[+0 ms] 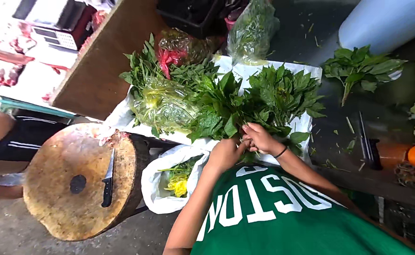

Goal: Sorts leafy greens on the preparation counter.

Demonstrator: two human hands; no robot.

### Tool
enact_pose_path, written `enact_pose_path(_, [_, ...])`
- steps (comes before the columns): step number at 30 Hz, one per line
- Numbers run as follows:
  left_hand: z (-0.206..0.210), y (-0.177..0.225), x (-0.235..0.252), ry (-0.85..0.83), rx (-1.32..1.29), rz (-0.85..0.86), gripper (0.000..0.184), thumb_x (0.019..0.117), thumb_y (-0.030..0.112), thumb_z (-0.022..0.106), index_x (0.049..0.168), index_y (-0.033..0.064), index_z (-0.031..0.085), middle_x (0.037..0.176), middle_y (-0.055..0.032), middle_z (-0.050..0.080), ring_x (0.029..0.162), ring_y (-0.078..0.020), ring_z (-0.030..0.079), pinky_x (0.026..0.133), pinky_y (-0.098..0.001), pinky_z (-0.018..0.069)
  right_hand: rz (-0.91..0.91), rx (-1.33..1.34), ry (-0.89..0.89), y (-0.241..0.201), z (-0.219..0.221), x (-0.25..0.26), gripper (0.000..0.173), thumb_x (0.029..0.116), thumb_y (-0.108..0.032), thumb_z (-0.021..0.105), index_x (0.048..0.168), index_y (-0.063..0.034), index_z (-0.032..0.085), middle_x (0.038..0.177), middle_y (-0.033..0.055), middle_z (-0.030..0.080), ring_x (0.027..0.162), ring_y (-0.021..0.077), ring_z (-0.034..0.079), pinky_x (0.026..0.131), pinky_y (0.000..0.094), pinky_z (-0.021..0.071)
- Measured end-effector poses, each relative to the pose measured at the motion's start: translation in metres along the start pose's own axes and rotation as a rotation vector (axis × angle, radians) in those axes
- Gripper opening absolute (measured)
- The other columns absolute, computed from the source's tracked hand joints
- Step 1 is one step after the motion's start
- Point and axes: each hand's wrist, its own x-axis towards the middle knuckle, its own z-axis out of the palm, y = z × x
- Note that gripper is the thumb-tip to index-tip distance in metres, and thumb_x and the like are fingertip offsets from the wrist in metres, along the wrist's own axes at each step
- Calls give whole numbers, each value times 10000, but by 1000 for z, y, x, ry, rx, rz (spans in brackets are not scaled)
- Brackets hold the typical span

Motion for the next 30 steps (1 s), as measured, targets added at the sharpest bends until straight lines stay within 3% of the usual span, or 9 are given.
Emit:
enact_pose_path(4, [7, 24, -22, -83, 120, 454, 320, 1070, 336, 523, 1155, 95, 715, 1025, -51, 738, 911, -178, 717, 874, -414, 595, -36, 449, -151, 14, -6, -6, 319, 1119, -351, 311, 1037, -147, 541, 658, -73, 406, 458, 5, 336, 431, 154, 344])
enact_pose_path(7, [7, 46, -14, 10, 165, 737, 197, 1024, 211, 599, 1111, 53, 680, 1127, -103, 692, 1110, -225, 666, 1002, -387, 549, -17, 361, -108, 17, -10, -24, 314, 1105, -365, 371, 1044, -165, 605, 688, -66, 516, 535, 14, 481, 489, 175, 448])
enact_pose_path(10, [5, 56, 6, -13, 372, 829, 347, 984, 311, 660, 1228, 65, 640, 1334, -134, 620, 1261, -283, 592, 1071, -430, 505, 113, 229, -38, 6, -11, -59, 174, 1049, -209, 470, 977, -172, 624, 718, -61, 628, 592, 30, 585, 552, 214, 525])
enact_pose_path(13, [11, 57, 21, -102, 534, 767, 662, 936, 463, 695, 1456, 92, 523, 1442, -143, 558, 1331, -314, 543, 1080, -476, 493, 218, 37, -52, -9, -13, -77, 192, 1055, -170, 501, 908, -124, 616, 633, -51, 560, 481, 16, 484, 445, 167, 418])
enact_pose_path(15, [20, 55, 30, -241, 562, 602, 813, 875, 459, 756, 1521, 71, 451, 1363, -183, 614, 1247, -358, 610, 1001, -557, 529, 298, -113, -100, -14, -20, -87, 202, 1097, -218, 417, 1005, -109, 559, 604, -32, 479, 433, 30, 406, 409, 179, 354])
enact_pose_path(17, [34, 52, 48, -420, 548, 481, 703, 884, 475, 743, 1413, 51, 557, 1169, -220, 685, 1101, -410, 666, 927, -623, 540, 383, -317, -94, -16, -29, -98, 213, 1103, -234, 390, 1027, -91, 528, 641, -9, 493, 452, 60, 412, 428, 221, 360])
enact_pose_path(19, [52, 57, 59, -596, 572, 415, 685, 913, 583, 684, 1305, 25, 617, 1142, -230, 690, 1117, -424, 657, 967, -632, 518, 444, -434, -67, -10, -41, -110, 250, 1090, -244, 425, 1019, -57, 575, 695, 28, 539, 504, 102, 465, 475, 281, 401])
enact_pose_path(27, [97, 95, 76, -888, 504, 533, 502, 1094, 446, 424, 1354, 34, 547, 1154, -197, 675, 1095, -349, 672, 968, -573, 527, 320, -202, 17, 34, -101, -169, 375, 1095, -359, 465, 962, -53, 636, 675, 12, 595, 482, 81, 509, 451, 258, 436])
enact_pose_path(30, [97, 114, 89, -797, 559, 449, 529, 1105, 465, 360, 1394, 54, 527, 1177, -205, 671, 1118, -368, 665, 968, -596, 526, 100, -60, 366, 51, -155, -189, 381, 1065, -336, 534, 1185, 5, 655, 1004, 144, 708, 832, 235, 698, 750, 446, 606])
